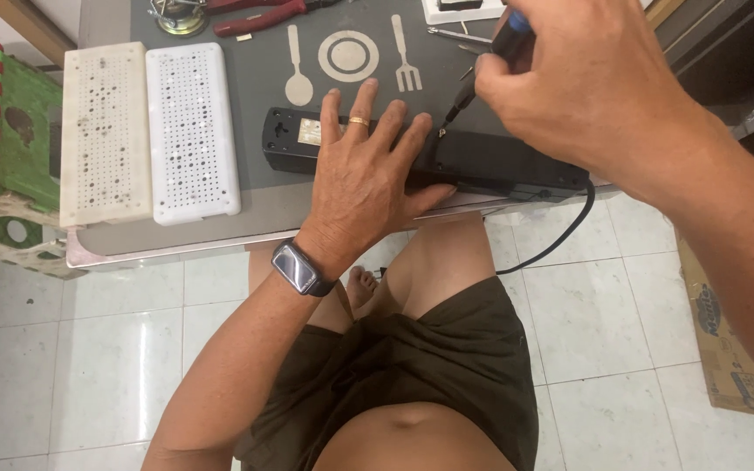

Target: The person uses a screwdriver to remove screws from the casing of a black power strip. They then separate the cover to reveal the internal wiring and sockets, holding the device to inspect the components.

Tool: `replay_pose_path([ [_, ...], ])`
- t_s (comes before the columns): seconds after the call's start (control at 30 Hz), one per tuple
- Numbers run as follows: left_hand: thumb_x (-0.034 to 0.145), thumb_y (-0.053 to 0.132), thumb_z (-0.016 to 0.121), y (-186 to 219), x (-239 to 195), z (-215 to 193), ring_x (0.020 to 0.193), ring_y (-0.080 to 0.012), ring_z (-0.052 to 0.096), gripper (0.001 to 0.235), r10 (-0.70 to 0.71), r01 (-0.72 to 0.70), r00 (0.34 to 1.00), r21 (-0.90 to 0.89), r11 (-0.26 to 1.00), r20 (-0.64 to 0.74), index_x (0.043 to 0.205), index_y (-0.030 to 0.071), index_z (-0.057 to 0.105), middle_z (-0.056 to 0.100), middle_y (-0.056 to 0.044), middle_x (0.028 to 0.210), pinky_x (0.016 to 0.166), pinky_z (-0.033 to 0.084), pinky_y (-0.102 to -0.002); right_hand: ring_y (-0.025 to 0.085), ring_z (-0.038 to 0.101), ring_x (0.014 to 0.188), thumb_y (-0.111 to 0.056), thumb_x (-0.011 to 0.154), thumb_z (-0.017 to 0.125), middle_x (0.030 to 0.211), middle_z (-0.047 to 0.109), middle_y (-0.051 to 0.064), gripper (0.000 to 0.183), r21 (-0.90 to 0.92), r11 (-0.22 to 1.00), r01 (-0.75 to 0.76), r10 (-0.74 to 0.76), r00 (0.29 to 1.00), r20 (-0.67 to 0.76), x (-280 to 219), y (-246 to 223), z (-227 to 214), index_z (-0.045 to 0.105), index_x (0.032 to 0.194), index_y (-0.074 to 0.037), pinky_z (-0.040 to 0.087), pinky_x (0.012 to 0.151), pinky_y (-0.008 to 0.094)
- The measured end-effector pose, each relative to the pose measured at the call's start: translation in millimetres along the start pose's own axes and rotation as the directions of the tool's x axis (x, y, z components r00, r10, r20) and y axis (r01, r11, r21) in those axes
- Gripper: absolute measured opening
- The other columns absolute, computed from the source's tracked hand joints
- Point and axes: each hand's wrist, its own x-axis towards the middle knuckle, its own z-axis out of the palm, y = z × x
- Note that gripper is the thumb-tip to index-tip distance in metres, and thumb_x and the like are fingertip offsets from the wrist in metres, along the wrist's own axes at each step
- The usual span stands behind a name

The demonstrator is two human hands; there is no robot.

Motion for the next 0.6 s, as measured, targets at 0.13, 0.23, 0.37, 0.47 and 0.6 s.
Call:
replay_pose_path([
  [0.13, 0.077, 0.06, 0.085, 1, 5, -3, 0.118, -0.0411, 0.051, 0.068, -0.02, 0.019, 1.0, -0.067, 0.998, -0.017, 0.112, 0.007, 0.062, 0.058, -0.011, 0.109, 0.096, 0.036, -0.061, 0.022, 0.045, 0.065, -0.005, 0.095, 0.06, 0.076, 0.048, 0.006, 0.013, 0.018, 0.999, -0.04, 0.04, 0.999, -0.011, -4, 1, -6, 0.05, 0.087, -0.004, 0.037, 0.056, 0.039],
  [0.23, 0.082, 0.061, 0.075, 2, 10, -1, 0.119, -0.0418, 0.053, 0.061, -0.105, 0.106, 0.994, -0.134, 0.985, 0.015, 0.11, 0.008, 0.066, 0.065, -0.008, 0.108, 0.096, 0.036, -0.061, 0.021, 0.049, 0.065, -0.006, 0.095, 0.061, 0.076, 0.051, 0.004, 0.007, -0.017, 0.999, -0.035, 0.034, 0.998, -0.056, -6, 2, -9, 0.055, 0.091, -0.005, 0.038, 0.057, 0.039],
  [0.37, 0.084, 0.043, 0.074, 0, 27, -2, 0.112, -0.037, 0.056, 0.046, -0.239, 0.286, 0.955, -0.321, 0.903, 0.178, 0.109, 0.005, 0.069, 0.07, -0.009, 0.11, 0.09, 0.035, -0.052, 0.017, 0.043, 0.057, -0.004, 0.099, 0.058, 0.064, 0.046, 0.003, 0.006, 0.066, 0.992, -0.104, 0.103, 0.995, 0.014, -9, -6, -23, 0.054, 0.094, -0.005, 0.034, 0.055, 0.035],
  [0.47, 0.084, 0.035, 0.074, -2, 40, 4, 0.101, -0.0291, 0.063, 0.032, -0.271, 0.351, 0.931, -0.4, 0.847, 0.244, 0.101, 0.007, 0.073, 0.073, -0.008, 0.106, 0.083, 0.037, -0.046, 0.015, 0.033, 0.053, -0.005, 0.099, 0.057, 0.056, 0.035, 0.001, 0.019, 0.09, 0.976, -0.199, 0.197, 0.98, 0.033, -9, -12, -30, 0.041, 0.088, -0.007, 0.028, 0.054, 0.035],
  [0.6, 0.088, 0.02, 0.068, -12, 54, 29, 0.046, -0.022, 0.035, 0.035, -0.245, 0.333, 0.931, -0.359, 0.872, 0.27, 0.057, 0.01, 0.054, 0.048, -0.002, 0.05, 0.043, 0.027, -0.037, 0.016, 0.038, 0.061, -0.004, 0.109, 0.063, 0.065, 0.041, 0.002, 0.022, 0.04, 0.997, -0.073, 0.077, 0.992, -0.096, -17, 12, -20, 0.047, 0.092, -0.005, 0.033, 0.063, 0.036],
])
